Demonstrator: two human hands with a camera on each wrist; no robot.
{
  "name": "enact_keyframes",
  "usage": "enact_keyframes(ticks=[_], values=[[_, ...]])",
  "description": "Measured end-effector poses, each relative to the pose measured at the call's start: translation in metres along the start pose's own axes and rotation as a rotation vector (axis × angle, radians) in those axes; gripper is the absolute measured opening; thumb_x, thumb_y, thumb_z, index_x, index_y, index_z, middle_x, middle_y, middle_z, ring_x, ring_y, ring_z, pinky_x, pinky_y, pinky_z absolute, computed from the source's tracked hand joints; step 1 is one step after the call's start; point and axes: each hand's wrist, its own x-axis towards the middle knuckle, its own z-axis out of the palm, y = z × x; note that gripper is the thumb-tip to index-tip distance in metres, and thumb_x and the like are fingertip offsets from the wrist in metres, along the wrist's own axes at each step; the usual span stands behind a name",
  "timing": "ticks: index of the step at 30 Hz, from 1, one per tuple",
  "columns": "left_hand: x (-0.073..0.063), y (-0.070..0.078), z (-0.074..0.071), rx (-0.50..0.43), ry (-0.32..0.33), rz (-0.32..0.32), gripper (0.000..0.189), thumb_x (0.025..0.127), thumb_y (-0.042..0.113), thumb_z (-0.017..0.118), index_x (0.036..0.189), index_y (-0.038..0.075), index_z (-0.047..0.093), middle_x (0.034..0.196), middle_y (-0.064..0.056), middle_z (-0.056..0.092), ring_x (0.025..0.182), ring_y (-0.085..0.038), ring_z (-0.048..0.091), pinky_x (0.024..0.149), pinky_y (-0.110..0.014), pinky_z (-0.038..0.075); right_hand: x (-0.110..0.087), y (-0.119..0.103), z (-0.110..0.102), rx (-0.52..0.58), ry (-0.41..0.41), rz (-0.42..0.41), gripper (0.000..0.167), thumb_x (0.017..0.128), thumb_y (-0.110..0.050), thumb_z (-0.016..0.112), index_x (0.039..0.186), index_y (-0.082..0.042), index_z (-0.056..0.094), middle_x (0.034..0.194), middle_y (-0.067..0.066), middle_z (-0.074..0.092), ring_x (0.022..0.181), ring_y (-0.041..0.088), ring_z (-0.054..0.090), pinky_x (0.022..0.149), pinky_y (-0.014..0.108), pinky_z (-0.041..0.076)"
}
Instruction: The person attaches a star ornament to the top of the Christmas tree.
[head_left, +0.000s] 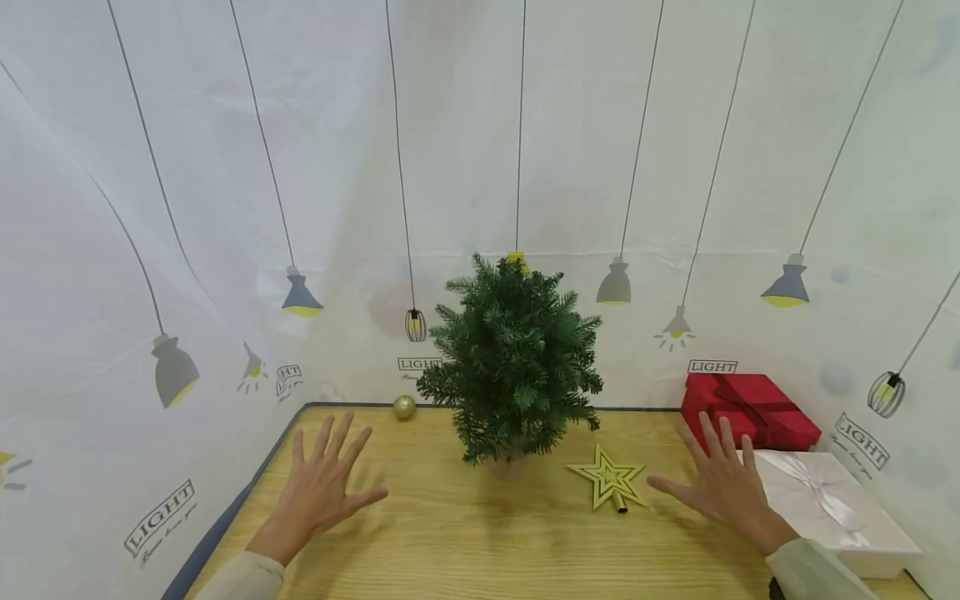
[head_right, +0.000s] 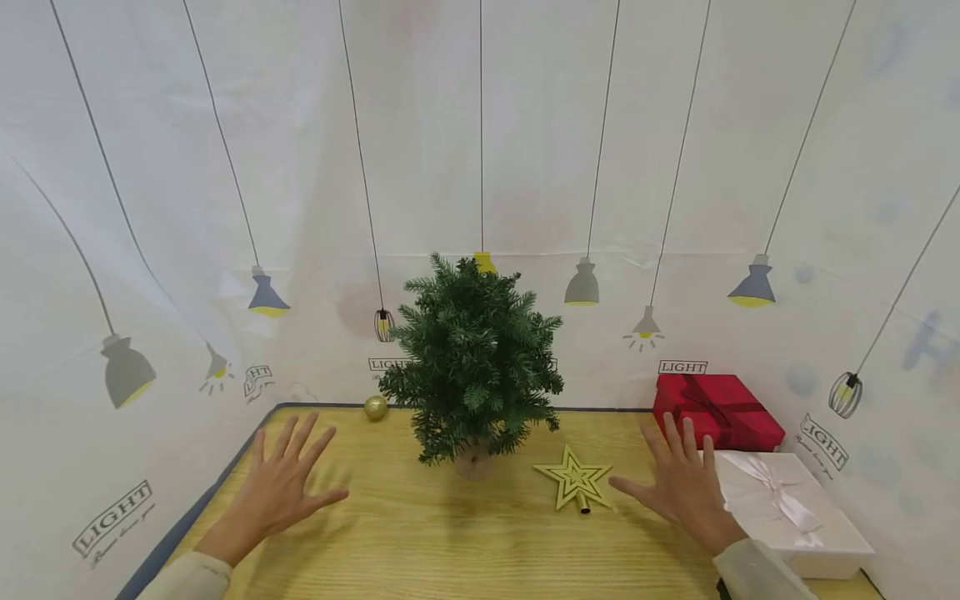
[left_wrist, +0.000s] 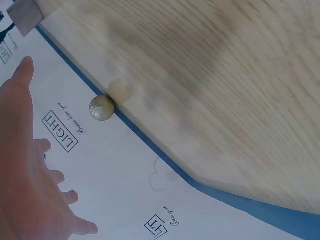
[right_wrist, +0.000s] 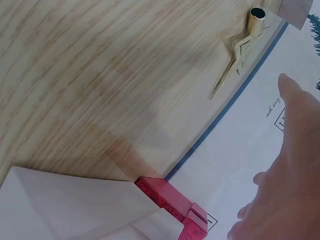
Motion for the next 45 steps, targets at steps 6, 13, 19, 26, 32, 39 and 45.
enact_keyframes(ticks=[6,13,19,26,32,39,45], values=[[0.004,0.001,-0.004,0.008,0.028,0.014,0.099,0.083,0.081,0.063,0.159,0.019,0.046,0.169,-0.017,0.027,0.152,-0.046,0.028,0.112,-0.081,0.018,0.001,0.002,0.006,0.015,0.012,-0.02,0.112,0.073,-0.078,0.074,0.153,-0.004,0.046,0.157,0.034,0.036,0.144,0.061,0.027,0.111,0.08,0.02],[0.011,0.002,-0.009,0.009,0.091,0.049,0.099,0.082,0.081,0.065,0.157,0.018,0.049,0.169,-0.017,0.027,0.15,-0.047,0.03,0.11,-0.082,0.021,-0.002,0.0,0.012,0.02,0.013,-0.042,0.105,0.074,-0.078,0.073,0.144,-0.001,0.055,0.153,0.036,0.04,0.143,0.061,0.028,0.108,0.081,0.023],[0.021,0.004,-0.022,0.048,0.097,0.068,0.098,0.083,0.078,0.067,0.158,0.018,0.048,0.168,-0.017,0.028,0.15,-0.046,0.032,0.114,-0.079,0.02,-0.003,-0.003,0.014,-0.055,0.002,-0.06,0.104,0.075,-0.082,0.068,0.141,-0.002,0.061,0.149,0.036,0.046,0.138,0.062,0.038,0.106,0.08,0.031],[0.033,0.007,-0.036,0.046,0.054,0.048,0.097,0.086,0.078,0.063,0.161,0.02,0.042,0.17,-0.015,0.025,0.152,-0.044,0.029,0.115,-0.077,0.02,-0.004,-0.014,0.009,-0.005,-0.091,-0.036,0.099,0.079,-0.074,0.072,0.145,-0.002,0.056,0.154,0.037,0.039,0.138,0.065,0.035,0.109,0.08,0.026],[0.044,0.011,-0.05,0.059,0.078,0.057,0.096,0.088,0.077,0.062,0.162,0.021,0.04,0.17,-0.015,0.025,0.153,-0.043,0.029,0.114,-0.076,0.024,-0.004,-0.02,0.008,0.007,-0.057,-0.062,0.094,0.079,-0.071,0.075,0.142,-0.003,0.059,0.151,0.036,0.042,0.133,0.065,0.042,0.105,0.08,0.032],[0.058,0.02,-0.071,0.086,0.098,0.08,0.097,0.089,0.079,0.057,0.164,0.023,0.035,0.171,-0.013,0.023,0.154,-0.041,0.027,0.114,-0.075,0.026,-0.005,-0.022,0.012,-0.028,-0.089,-0.071,0.092,0.083,-0.071,0.071,0.145,-0.004,0.058,0.151,0.036,0.042,0.133,0.062,0.045,0.104,0.078,0.036],[0.066,0.03,-0.084,0.05,0.136,0.097,0.096,0.09,0.077,0.059,0.165,0.022,0.034,0.17,-0.014,0.026,0.154,-0.04,0.028,0.115,-0.075,0.024,-0.008,-0.025,0.015,0.006,-0.078,-0.085,0.091,0.082,-0.07,0.073,0.143,-0.004,0.06,0.146,0.037,0.047,0.134,0.061,0.044,0.104,0.078,0.036]])
